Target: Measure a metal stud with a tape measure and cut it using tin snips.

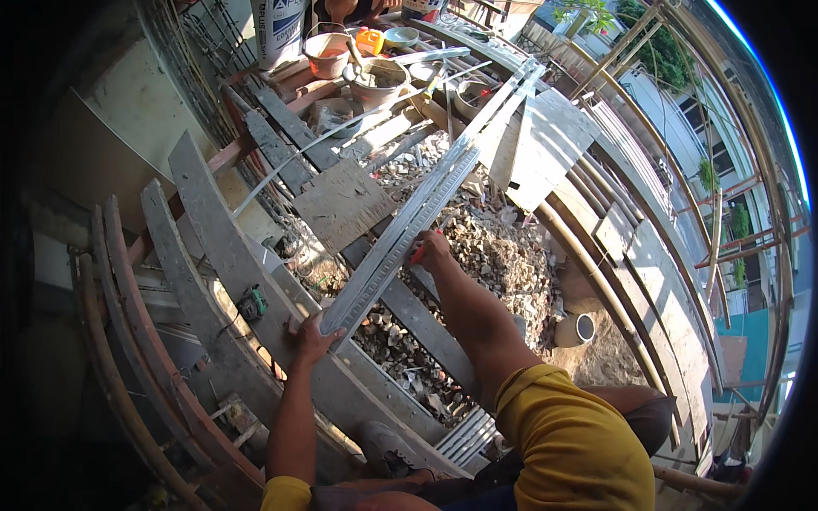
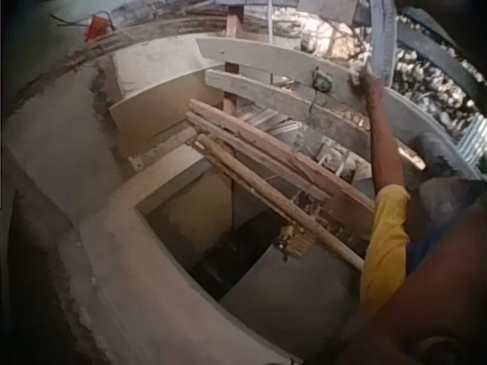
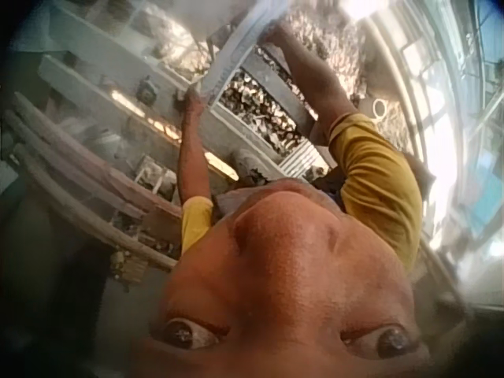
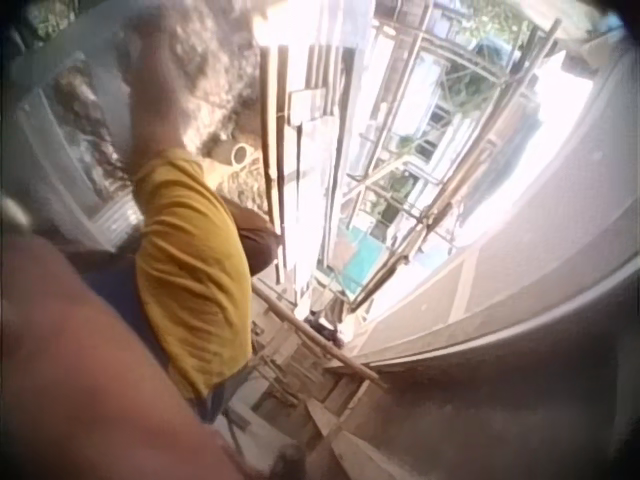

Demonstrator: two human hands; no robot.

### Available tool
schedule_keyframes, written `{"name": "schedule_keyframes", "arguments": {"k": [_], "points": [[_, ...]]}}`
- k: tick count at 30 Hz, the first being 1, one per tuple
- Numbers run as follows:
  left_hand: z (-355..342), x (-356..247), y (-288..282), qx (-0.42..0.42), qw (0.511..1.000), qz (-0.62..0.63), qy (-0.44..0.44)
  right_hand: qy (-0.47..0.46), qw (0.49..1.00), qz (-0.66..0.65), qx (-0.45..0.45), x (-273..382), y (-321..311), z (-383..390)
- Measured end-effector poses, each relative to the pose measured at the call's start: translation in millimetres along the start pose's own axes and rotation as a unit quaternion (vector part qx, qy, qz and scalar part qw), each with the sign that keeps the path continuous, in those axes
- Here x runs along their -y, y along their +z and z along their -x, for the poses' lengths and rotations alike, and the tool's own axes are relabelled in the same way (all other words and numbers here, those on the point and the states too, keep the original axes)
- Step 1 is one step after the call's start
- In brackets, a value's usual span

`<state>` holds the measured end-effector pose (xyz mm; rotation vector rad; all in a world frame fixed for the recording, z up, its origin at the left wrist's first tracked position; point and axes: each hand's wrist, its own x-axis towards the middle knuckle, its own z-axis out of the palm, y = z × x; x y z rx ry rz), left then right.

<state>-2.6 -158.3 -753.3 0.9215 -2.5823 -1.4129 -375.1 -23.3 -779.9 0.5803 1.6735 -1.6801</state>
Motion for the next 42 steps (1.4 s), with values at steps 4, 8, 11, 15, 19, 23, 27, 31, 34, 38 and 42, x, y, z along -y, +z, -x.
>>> {"name": "schedule_keyframes", "arguments": {"k": [4, 8, 11, 15, 19, 23, 27, 31, 34, 38, 42], "points": [[27.2, 24.1, -8.5, -0.032, 0.995, -0.089, -0.044, -0.060, 0.984, 0.151, -0.077, -31.4, 30.2, 63.8], [-1.3, -23.9, -25.6, 0.021, 0.978, -0.138, -0.154, -0.192, 0.946, 0.250, -0.077, -59.4, -9.3, 99.0], [-12.5, -65.5, -63.6, 0.063, 0.968, -0.171, -0.172, -0.223, 0.944, 0.232, -0.074, -79.1, -22.8, 153.0], [-20.7, -99.4, -98.4, 0.099, 0.970, -0.145, -0.165, -0.293, 0.908, 0.291, -0.076, -80.2, -38.0, 177.6], [-18.1, -114.9, -103.5, 0.185, 0.959, -0.144, -0.159, -0.264, 0.922, 0.280, -0.047, -68.8, -34.9, 184.6], [-7.6, -83.3, -76.4, 0.020, 0.967, -0.216, -0.136, -0.200, 0.963, 0.179, -0.022, -61.5, -28.3, 199.3], [-19.0, -83.6, -60.2, 0.116, 0.952, -0.227, -0.169, -0.290, 0.931, 0.221, -0.013, -71.6, -67.7, 187.5], [-28.9, -51.8, -36.0, 0.126, 0.972, -0.153, -0.129, -0.250, 0.934, 0.256, 0.004, -82.4, -86.5, 231.5], [-42.4, -52.8, -19.3, 0.072, 0.981, -0.135, -0.119, -0.259, 0.911, 0.321, -0.024, -97.2, -110.5, 245.6], [-25.1, -61.5, -24.2, 0.061, 0.984, -0.138, -0.099, -0.216, 0.939, 0.266, -0.027, -111.2, -120.3, 262.2], [27.9, -63.8, -47.9, 0.049, 0.986, -0.115, -0.108, -0.225, 0.941, 0.252, -0.009, -122.1, -113.1, 249.2]]}}
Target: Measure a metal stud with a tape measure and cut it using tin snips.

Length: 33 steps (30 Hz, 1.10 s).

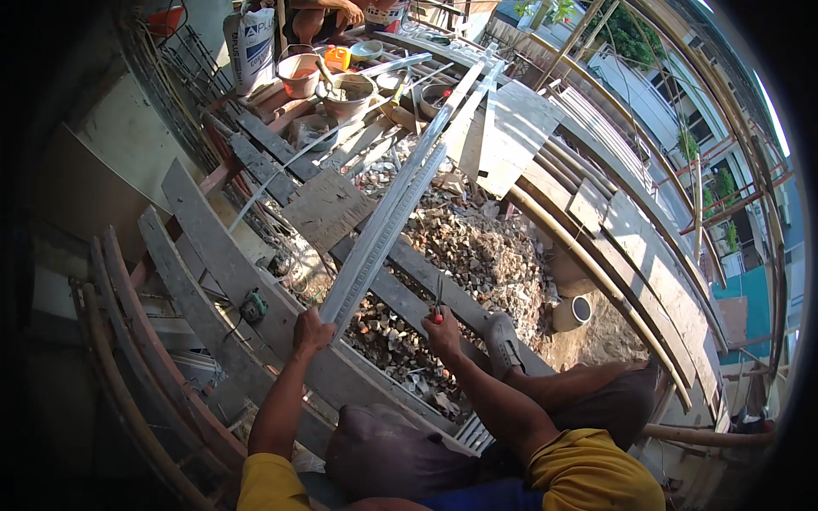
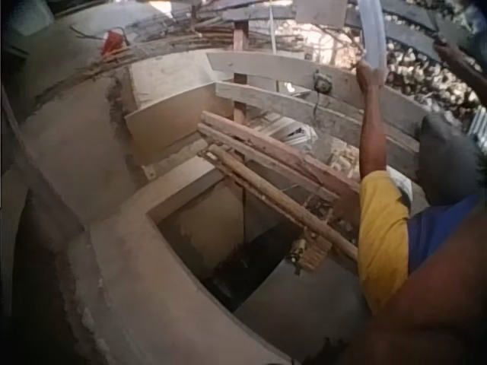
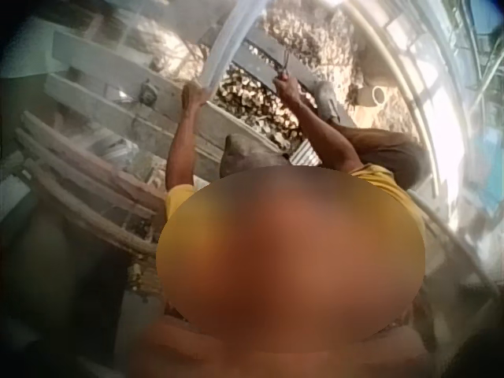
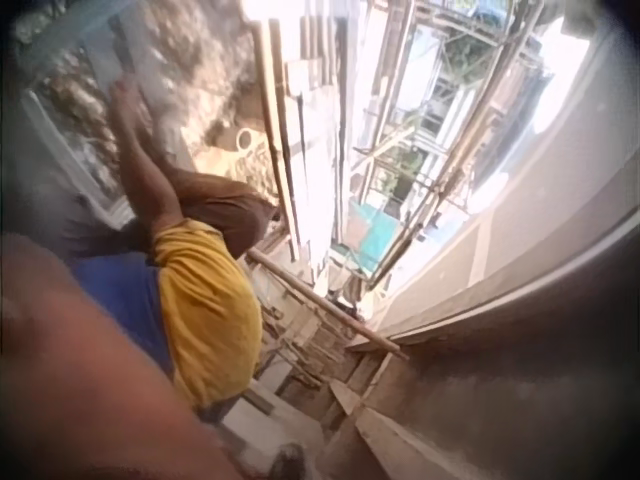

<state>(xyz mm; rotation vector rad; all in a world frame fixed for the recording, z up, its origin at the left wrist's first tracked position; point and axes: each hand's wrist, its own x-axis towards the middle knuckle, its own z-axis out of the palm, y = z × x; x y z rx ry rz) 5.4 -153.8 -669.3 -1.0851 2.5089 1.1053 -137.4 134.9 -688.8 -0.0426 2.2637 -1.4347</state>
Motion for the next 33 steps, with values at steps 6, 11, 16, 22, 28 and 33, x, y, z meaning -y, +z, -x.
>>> {"name": "schedule_keyframes", "arguments": {"k": [6, 11, 16, 22, 28, 33], "points": [[160.3, 96.2, -10.4, -0.084, 0.995, 0.037, 0.024, -0.055, 0.972, -0.208, 0.090, 76.2, 3.0, -46.5], [365.7, 155.6, -0.7, -0.135, 0.986, 0.015, -0.093, -0.059, 0.899, -0.398, 0.175, 151.6, 11.2, -90.6], [541.8, 172.6, 70.9, -0.191, 0.963, -0.153, -0.110, -0.046, 0.763, -0.494, 0.414, 180.9, 28.9, -99.5], [571.3, 119.0, 85.3, 0.065, 0.904, -0.005, -0.422, 0.135, 0.813, -0.378, 0.423, 132.6, 99.7, -12.3], [457.3, 46.0, 84.5, -0.098, 0.915, 0.285, -0.269, 0.196, 0.838, -0.267, 0.433, 116.3, 158.6, 107.7], [403.0, 21.5, 130.6, -0.109, 0.926, 0.304, -0.196, 0.198, 0.805, -0.201, 0.522, 123.0, 162.0, 149.9]]}}
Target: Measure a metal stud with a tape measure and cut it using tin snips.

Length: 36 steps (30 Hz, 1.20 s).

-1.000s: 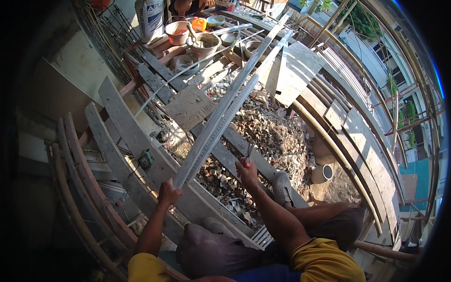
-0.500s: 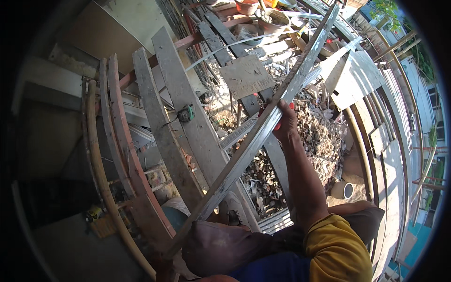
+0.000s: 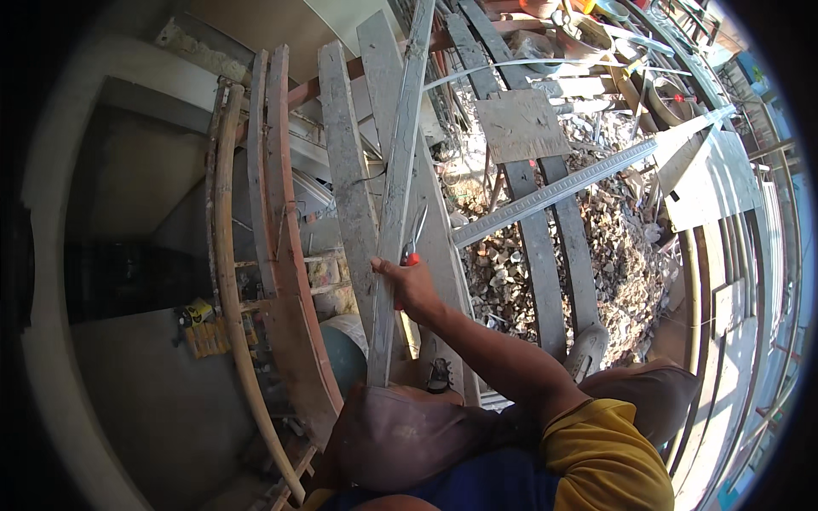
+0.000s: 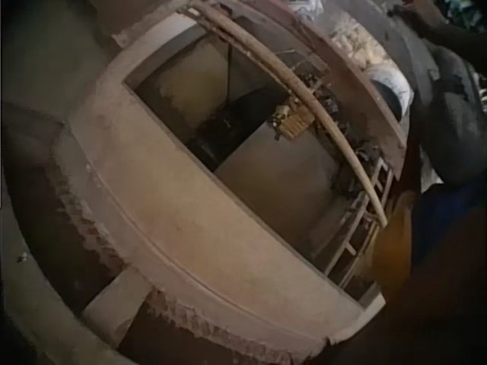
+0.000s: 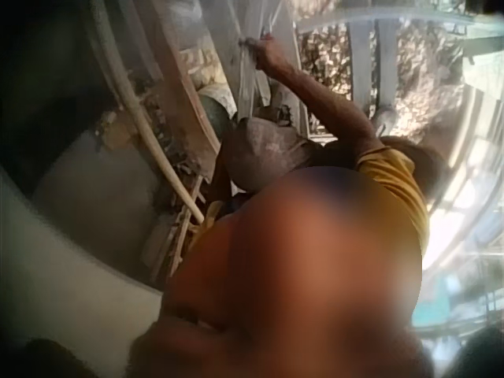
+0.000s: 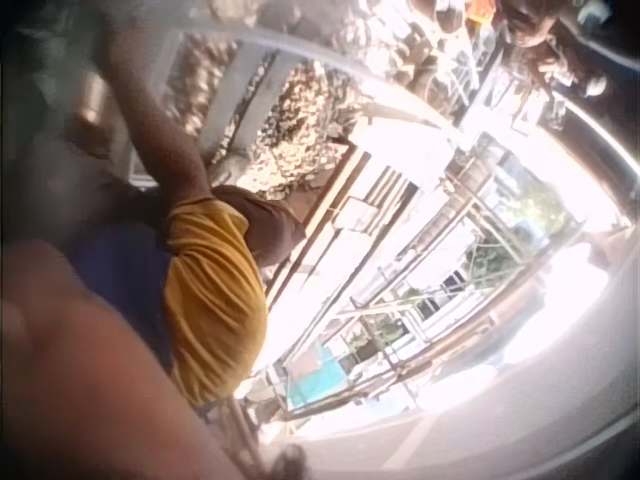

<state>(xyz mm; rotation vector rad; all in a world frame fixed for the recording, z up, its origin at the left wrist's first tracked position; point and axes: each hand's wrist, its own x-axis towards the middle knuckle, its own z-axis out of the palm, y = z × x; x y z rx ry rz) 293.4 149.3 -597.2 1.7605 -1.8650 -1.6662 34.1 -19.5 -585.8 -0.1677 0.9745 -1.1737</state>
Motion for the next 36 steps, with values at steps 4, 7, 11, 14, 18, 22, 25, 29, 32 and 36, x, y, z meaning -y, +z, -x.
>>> {"name": "schedule_keyframes", "arguments": {"k": [4, 7, 11, 14, 18, 22, 25, 29, 32, 36], "points": [[12.3, 36.9, 34.5, -0.019, 0.993, -0.114, -0.040, 0.037, 0.987, 0.140, 0.074, 10.5, -15.5, -14.4], [32.3, 53.1, 36.4, -0.030, 0.979, -0.190, -0.074, -0.242, 0.850, 0.463, -0.070, -0.1, -47.0, -37.6], [88.7, 64.2, 32.6, -0.036, 0.960, -0.243, -0.131, -0.324, 0.754, 0.571, 0.014, 10.5, -65.1, -36.3], [119.9, 44.2, 35.3, -0.043, 0.953, -0.248, -0.168, -0.337, 0.697, 0.628, 0.076, -7.8, -63.2, -28.0], [164.3, 15.0, 41.2, -0.116, 0.971, -0.181, -0.104, -0.361, 0.593, 0.682, 0.230, -37.2, -28.8, 11.2], [198.5, 38.7, 74.5, -0.093, 0.969, -0.183, -0.139, -0.364, 0.497, 0.706, 0.349, -66.8, -8.8, 30.9], [198.4, 26.3, 81.2, -0.108, 0.970, -0.137, -0.171, -0.368, 0.450, 0.751, 0.313, -76.9, -17.0, 15.6], [194.1, 22.1, 84.7, -0.123, 0.966, -0.116, -0.196, -0.327, 0.450, 0.791, 0.254, -78.4, -27.7, -53.4], [188.4, 21.1, 85.2, -0.133, 0.967, -0.109, -0.190, -0.436, 0.404, 0.785, 0.173, -61.8, -31.6, -111.5], [186.1, 26.8, 85.7, -0.145, 0.963, -0.094, -0.209, -0.363, 0.450, 0.812, 0.073, -42.0, 2.6, -163.9]]}}
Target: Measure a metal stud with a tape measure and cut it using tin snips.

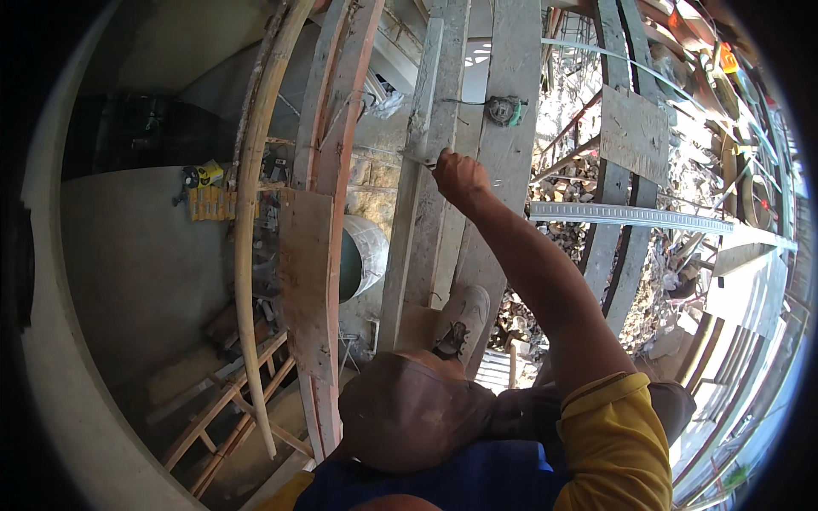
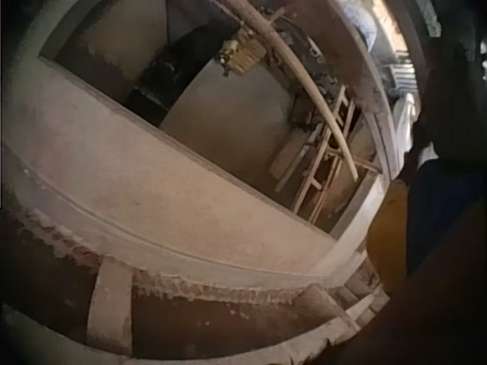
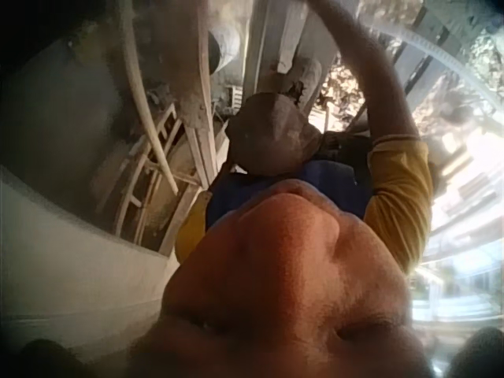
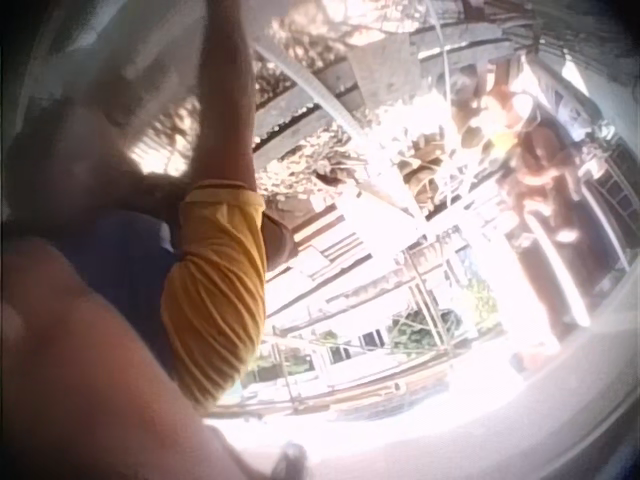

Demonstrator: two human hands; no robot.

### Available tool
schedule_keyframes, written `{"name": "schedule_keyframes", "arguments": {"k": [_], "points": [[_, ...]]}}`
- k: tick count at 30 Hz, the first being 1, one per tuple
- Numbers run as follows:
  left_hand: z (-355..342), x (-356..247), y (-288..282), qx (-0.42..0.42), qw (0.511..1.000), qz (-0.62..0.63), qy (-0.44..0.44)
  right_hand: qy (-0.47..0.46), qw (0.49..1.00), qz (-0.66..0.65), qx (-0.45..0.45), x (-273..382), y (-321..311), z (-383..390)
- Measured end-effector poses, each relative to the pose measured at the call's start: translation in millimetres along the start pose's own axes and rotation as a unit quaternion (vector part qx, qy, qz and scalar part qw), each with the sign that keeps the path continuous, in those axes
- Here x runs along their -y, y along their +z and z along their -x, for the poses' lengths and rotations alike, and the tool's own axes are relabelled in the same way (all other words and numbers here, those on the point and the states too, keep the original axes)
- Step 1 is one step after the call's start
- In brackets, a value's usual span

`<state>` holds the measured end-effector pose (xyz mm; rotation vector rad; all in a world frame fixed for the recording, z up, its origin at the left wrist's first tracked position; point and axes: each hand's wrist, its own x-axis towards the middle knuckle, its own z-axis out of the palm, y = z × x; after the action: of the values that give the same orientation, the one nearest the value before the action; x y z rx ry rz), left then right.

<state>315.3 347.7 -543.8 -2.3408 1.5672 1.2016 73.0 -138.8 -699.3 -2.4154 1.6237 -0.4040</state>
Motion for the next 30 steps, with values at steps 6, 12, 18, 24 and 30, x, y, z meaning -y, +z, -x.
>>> {"name": "schedule_keyframes", "arguments": {"k": [6, 12, 18, 24, 30], "points": [[-0.7, 0.5, 0.3, -0.005, 1.000, 0.016, -0.023, -0.192, 0.978, 0.056, -0.062, 1.2, -0.9, 42.7], [-13.3, -2.1, 1.4, 0.001, 0.999, 0.028, -0.035, 0.028, 0.995, 0.038, 0.086, -47.2, -7.0, -73.8], [-19.6, -0.8, -4.9, -0.002, 0.997, 0.043, -0.062, -0.046, 0.993, -0.002, 0.111, -33.9, -1.1, -61.3], [-32.5, -1.1, -14.7, 0.000, 0.995, 0.050, -0.085, -0.041, 0.998, 0.028, 0.039, -41.8, -25.2, -86.1], [-51.3, -7.7, -16.7, 0.011, 0.993, 0.059, -0.100, 0.247, 0.959, -0.068, 0.119, -81.7, -12.5, -195.9]]}}
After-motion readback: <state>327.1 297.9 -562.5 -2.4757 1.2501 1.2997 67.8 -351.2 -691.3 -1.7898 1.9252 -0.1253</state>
